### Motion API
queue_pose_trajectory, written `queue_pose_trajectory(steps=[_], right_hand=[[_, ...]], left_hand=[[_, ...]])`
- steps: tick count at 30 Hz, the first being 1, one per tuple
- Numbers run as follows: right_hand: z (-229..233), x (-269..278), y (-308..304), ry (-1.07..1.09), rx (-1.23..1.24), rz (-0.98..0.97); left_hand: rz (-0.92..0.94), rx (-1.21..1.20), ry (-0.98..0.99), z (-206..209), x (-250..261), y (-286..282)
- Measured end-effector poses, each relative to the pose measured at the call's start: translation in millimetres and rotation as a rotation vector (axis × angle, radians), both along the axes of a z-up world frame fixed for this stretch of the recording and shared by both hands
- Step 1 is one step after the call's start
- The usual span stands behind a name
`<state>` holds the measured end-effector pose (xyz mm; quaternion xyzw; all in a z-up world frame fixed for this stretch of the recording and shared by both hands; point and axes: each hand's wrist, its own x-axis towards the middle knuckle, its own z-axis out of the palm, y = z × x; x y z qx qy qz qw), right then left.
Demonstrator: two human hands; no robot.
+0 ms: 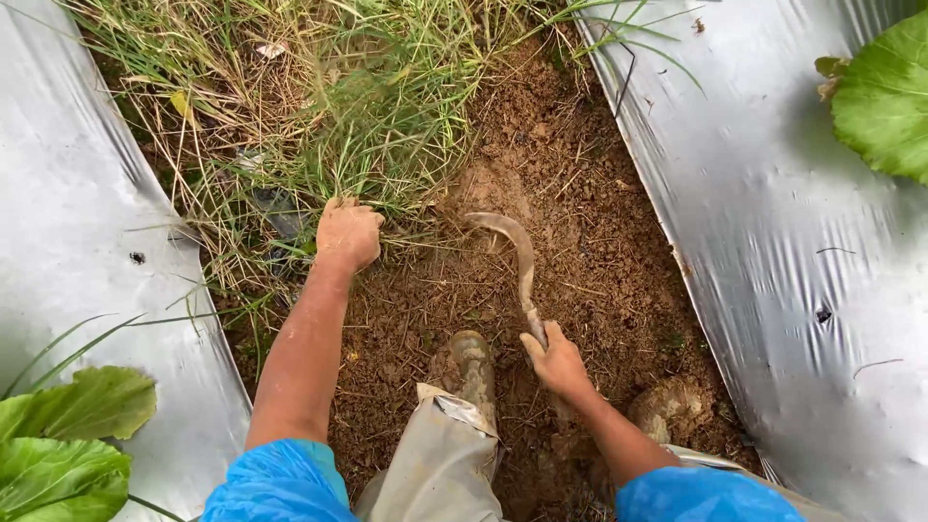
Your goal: The person uses a sickle to cut weeds growing between rows of plastic mulch in a garden. They then gather the cut weeds by hand and toss them aside, repeating this process along the row.
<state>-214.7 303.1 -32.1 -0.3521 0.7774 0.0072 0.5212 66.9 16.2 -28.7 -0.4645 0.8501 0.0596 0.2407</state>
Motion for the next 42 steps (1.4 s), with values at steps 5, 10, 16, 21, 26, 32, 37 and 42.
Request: queue_pose_trajectory(steps=[5, 10, 16, 21, 26, 32, 37, 42], right_hand=[[25.5, 22.4, -55.8, -0.022, -0.263, -0.63], [6.5, 32.3, -46.7, -0.053, -0.173, -0.443], [13.0, 13.0, -33.4, 0.04, -0.18, -0.381], [-0.5, 16.9, -87.2, 0.116, -0.336, -0.648], [-12.2, 13.4, -29.3, -0.022, -0.087, -0.38], [-5.1, 5.1, -70.9, 0.103, -0.274, -0.607], [-18.3, 27.1, -67.7, 0.014, -0.203, -0.44], [1.2, 18.9, -19.6, 0.033, -0.06, -0.118]], left_hand=[[0.045, 0.018, 0.006, -16.1, 5.0, 3.1], [0.124, 0.044, -0.015, 14.9, -3.5, 7.8], [0.214, 0.072, -0.033, 37.1, -7.0, 16.1], [0.264, 0.096, -0.009, 41.8, -8.0, 19.5], [0.236, 0.114, 0.004, 24.3, -0.6, 17.7], [0.294, 0.112, 0.034, -17.0, 7.5, 13.5], [0.28, 0.148, 0.001, 7.1, 0.6, 15.2], [0.295, 0.157, 0.001, -3.7, 3.5, 13.9]])
